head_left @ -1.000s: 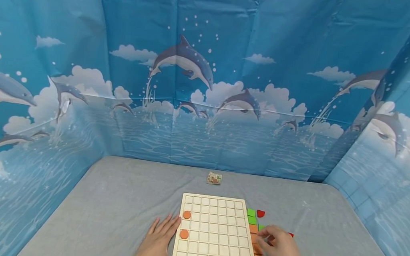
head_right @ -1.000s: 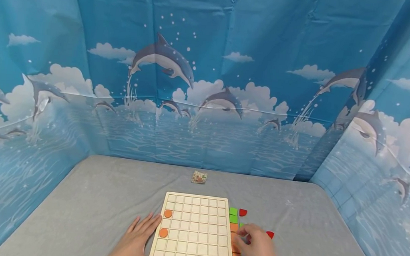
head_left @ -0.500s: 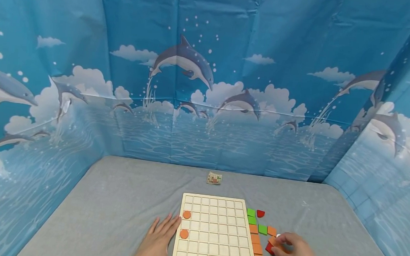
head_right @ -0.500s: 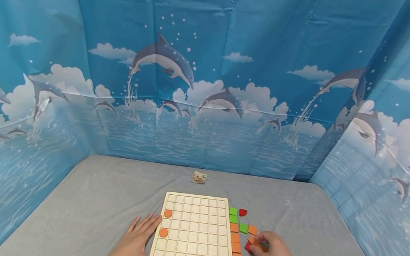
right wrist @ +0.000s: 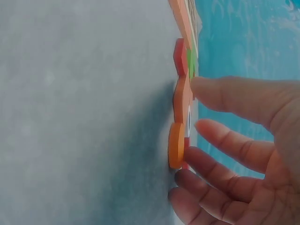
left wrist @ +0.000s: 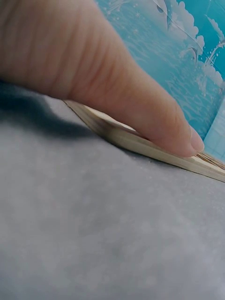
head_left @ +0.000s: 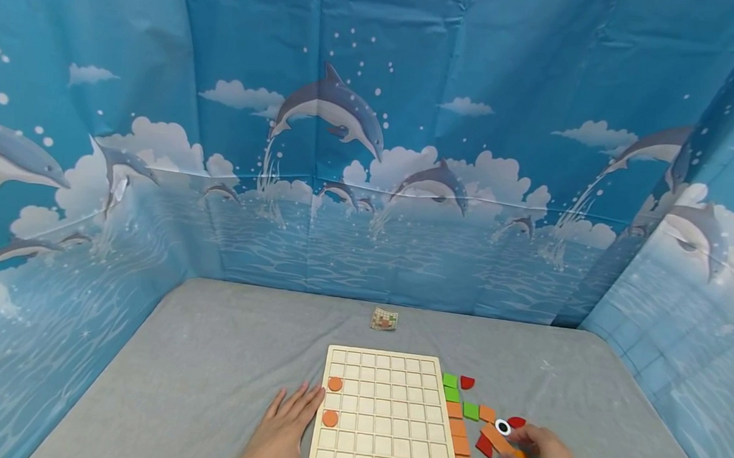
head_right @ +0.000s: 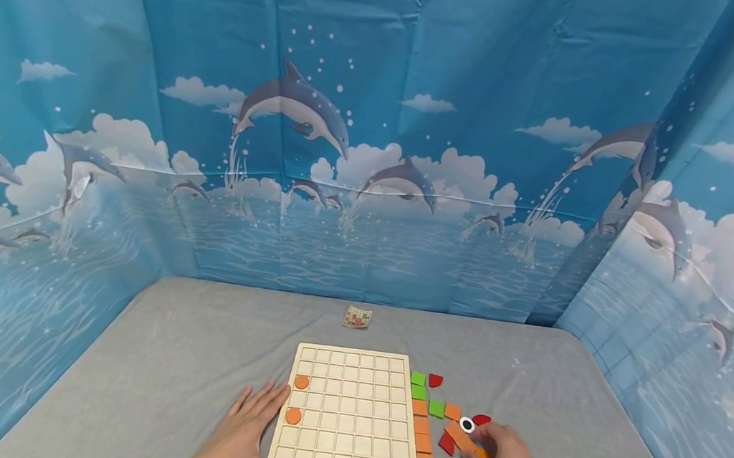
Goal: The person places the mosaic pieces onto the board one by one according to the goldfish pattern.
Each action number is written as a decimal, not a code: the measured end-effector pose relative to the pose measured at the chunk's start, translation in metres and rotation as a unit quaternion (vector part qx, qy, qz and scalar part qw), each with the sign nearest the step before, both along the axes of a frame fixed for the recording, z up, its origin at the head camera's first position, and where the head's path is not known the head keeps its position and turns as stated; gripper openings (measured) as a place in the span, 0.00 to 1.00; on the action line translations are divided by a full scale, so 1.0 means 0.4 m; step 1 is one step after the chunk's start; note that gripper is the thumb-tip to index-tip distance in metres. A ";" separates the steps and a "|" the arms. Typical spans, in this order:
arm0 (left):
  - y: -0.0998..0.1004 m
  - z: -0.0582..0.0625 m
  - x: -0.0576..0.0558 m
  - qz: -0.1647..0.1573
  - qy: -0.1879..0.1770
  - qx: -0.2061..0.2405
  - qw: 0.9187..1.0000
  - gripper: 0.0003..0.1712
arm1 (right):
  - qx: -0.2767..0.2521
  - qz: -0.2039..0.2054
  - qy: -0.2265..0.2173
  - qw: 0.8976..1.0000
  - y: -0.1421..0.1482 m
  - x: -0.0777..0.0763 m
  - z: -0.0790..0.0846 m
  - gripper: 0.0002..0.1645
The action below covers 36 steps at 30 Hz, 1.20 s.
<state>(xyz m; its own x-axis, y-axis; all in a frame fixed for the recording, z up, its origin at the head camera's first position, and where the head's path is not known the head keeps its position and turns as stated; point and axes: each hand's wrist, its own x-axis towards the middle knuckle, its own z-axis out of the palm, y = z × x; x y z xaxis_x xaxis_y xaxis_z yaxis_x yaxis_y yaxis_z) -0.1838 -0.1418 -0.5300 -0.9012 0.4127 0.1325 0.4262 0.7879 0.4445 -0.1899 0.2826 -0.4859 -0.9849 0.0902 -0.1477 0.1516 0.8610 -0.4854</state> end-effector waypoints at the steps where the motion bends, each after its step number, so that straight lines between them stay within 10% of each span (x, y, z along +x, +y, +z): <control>1: 0.000 0.000 0.000 -0.001 0.000 0.000 1.000 0.70 | 0.000 -0.002 -0.001 1.000 0.000 0.001 -0.001 0.27; 36: -0.001 -0.007 -0.004 0.001 0.006 -0.006 1.000 0.70 | -0.035 -0.020 -0.053 0.998 0.042 0.004 -0.039 0.18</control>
